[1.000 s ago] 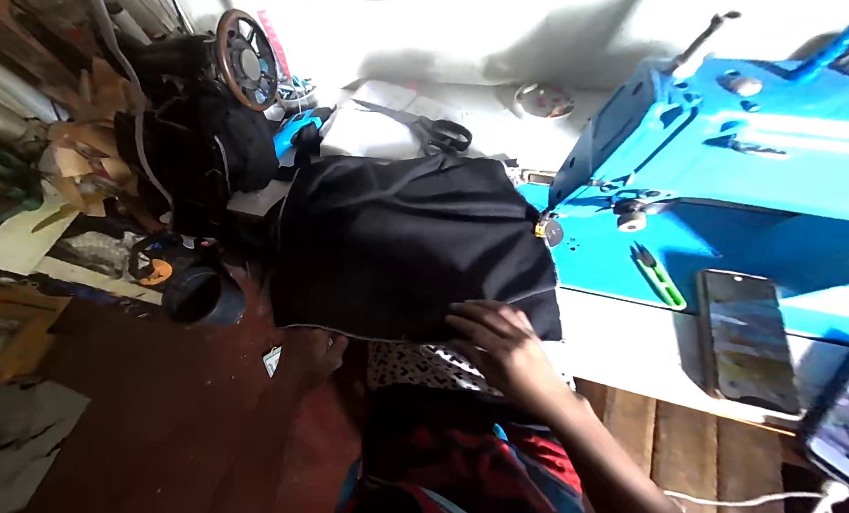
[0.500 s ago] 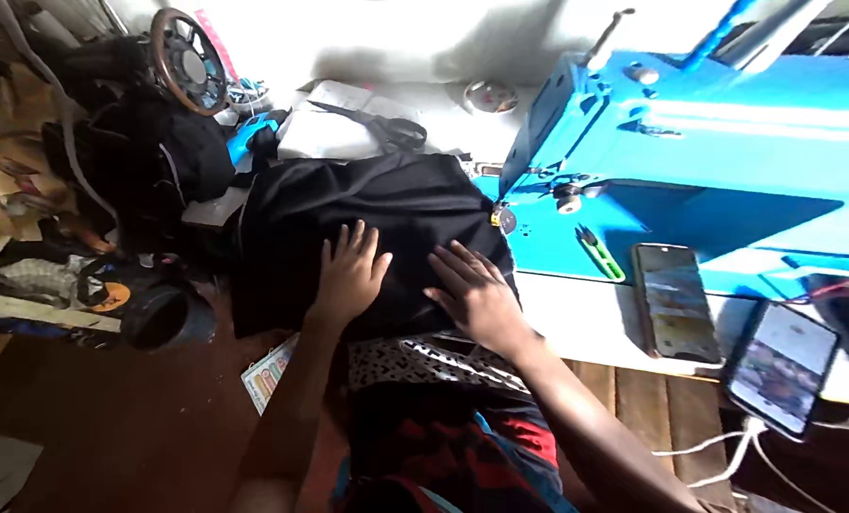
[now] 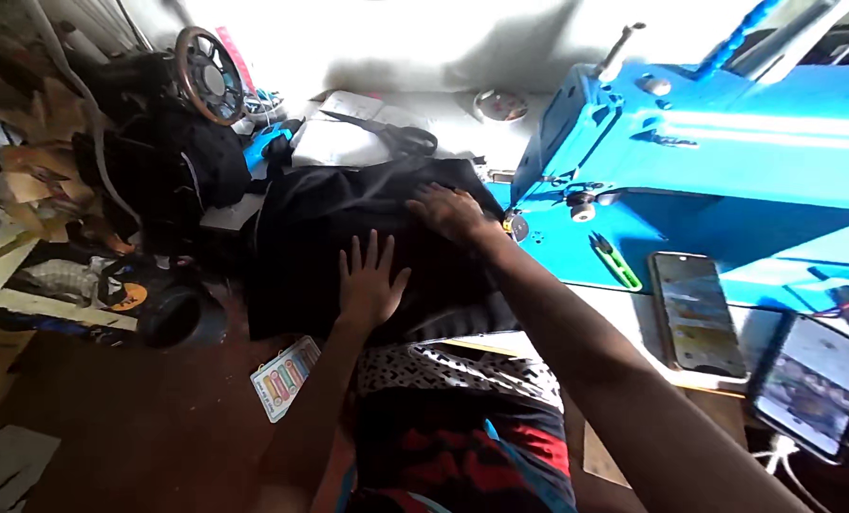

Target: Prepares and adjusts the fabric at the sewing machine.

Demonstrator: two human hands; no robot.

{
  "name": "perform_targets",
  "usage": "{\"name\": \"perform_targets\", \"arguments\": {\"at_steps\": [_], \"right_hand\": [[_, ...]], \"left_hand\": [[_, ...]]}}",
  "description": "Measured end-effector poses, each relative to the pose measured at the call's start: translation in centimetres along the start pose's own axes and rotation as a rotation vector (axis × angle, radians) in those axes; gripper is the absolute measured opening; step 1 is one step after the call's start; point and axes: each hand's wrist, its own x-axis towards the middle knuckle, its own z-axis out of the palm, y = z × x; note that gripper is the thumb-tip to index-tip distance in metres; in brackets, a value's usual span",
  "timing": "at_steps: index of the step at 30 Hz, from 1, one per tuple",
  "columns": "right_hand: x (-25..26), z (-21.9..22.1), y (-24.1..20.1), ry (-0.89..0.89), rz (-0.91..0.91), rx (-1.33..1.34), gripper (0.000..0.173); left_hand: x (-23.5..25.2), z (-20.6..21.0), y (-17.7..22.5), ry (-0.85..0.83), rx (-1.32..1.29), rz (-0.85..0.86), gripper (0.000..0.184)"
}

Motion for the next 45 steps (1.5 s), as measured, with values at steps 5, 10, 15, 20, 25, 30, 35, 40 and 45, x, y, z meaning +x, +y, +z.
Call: {"name": "perform_targets", "arguments": {"at_steps": [5, 10, 15, 20, 25, 30, 35, 40, 45], "right_hand": [[0.6, 2.4, 1.6, 0.179, 0.123, -0.038, 0.064], [-5.1, 4.3, -1.0, 0.284, -0.074, 0.020, 0.068], [-6.1, 6.3, -1.3, 0.190, -0.078, -0.043, 0.074], [-6.9, 5.5, -1.2, 0.166, -0.041, -0.029, 0.075], [-9.0, 5.8, 1.3, 0.251, -0.015, -0.064, 0.077], [-10.0, 5.6, 0.2, 0.233, -0.011, -0.024, 0.072], [-10.8, 6.5, 0.1, 0.261, -0.030, -0.024, 0.071], [-10.7, 6.7, 0.2, 0.264, -0.002, -0.032, 0.075], [-14.2, 6.0, -0.3, 0.404, -0.112, -0.004, 0.068]], "left_hand": [[0.1, 0.0, -0.2, -0.007, -0.015, 0.010, 0.073], [0.7, -0.9, -1.2, 0.057, -0.065, 0.002, 0.067], [1.0, 0.3, -1.9, 0.050, -0.006, -0.002, 0.068], [0.7, 0.3, -2.0, 0.065, -0.008, 0.001, 0.068], [0.6, 0.4, -1.8, 0.110, -0.030, 0.010, 0.067], [-2.6, -0.2, 1.2, 0.172, 0.003, 0.204, 0.078], [-4.6, 1.7, 1.4, 0.086, -0.001, 0.302, 0.091], [-4.6, 2.2, 1.0, 0.123, 0.035, 0.307, 0.093], [-4.4, 1.9, 1.1, 0.107, 0.036, 0.321, 0.083]]}}
